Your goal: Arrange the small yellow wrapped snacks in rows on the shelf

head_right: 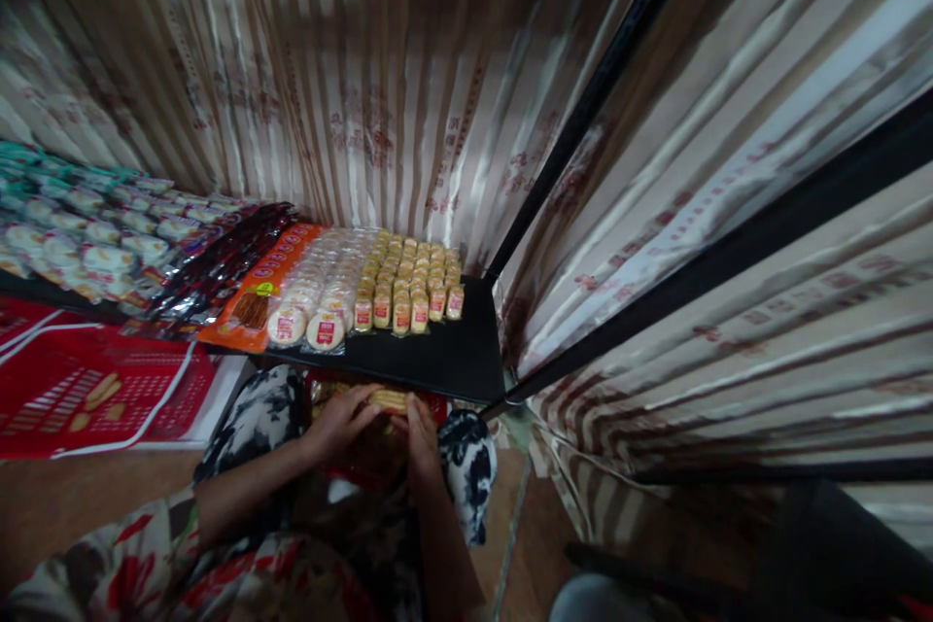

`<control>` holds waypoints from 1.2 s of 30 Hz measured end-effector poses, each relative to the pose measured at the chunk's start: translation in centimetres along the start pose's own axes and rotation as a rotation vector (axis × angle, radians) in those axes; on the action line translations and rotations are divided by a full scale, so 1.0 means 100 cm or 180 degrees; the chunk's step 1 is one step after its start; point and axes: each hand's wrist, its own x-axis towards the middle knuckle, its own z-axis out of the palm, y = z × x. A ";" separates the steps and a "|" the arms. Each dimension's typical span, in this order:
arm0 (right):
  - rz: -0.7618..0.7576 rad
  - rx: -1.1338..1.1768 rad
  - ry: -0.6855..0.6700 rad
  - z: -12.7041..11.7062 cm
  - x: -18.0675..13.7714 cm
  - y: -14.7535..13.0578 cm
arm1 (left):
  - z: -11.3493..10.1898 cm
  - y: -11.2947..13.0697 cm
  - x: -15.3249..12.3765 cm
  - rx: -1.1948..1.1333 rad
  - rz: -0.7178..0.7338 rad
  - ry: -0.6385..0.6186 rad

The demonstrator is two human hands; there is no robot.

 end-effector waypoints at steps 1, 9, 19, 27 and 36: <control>-0.0037 -0.0029 -0.0002 -0.001 -0.001 -0.002 | -0.001 0.001 0.002 -0.0106 -0.0072 0.0016; -0.0140 0.0580 -0.0037 0.003 -0.005 -0.011 | 0.005 -0.002 0.019 -0.1837 -0.1009 -0.0134; -0.0557 0.0896 -0.0204 0.014 0.005 -0.012 | 0.036 0.008 0.028 -0.3074 -0.1672 -0.0009; -0.0995 -0.0097 0.0238 -0.011 0.032 -0.031 | 0.045 0.020 0.051 -0.2449 -0.1562 -0.0071; -0.1828 -0.1033 0.0809 -0.033 0.111 -0.073 | 0.040 0.046 0.079 -0.0063 -0.0147 0.0405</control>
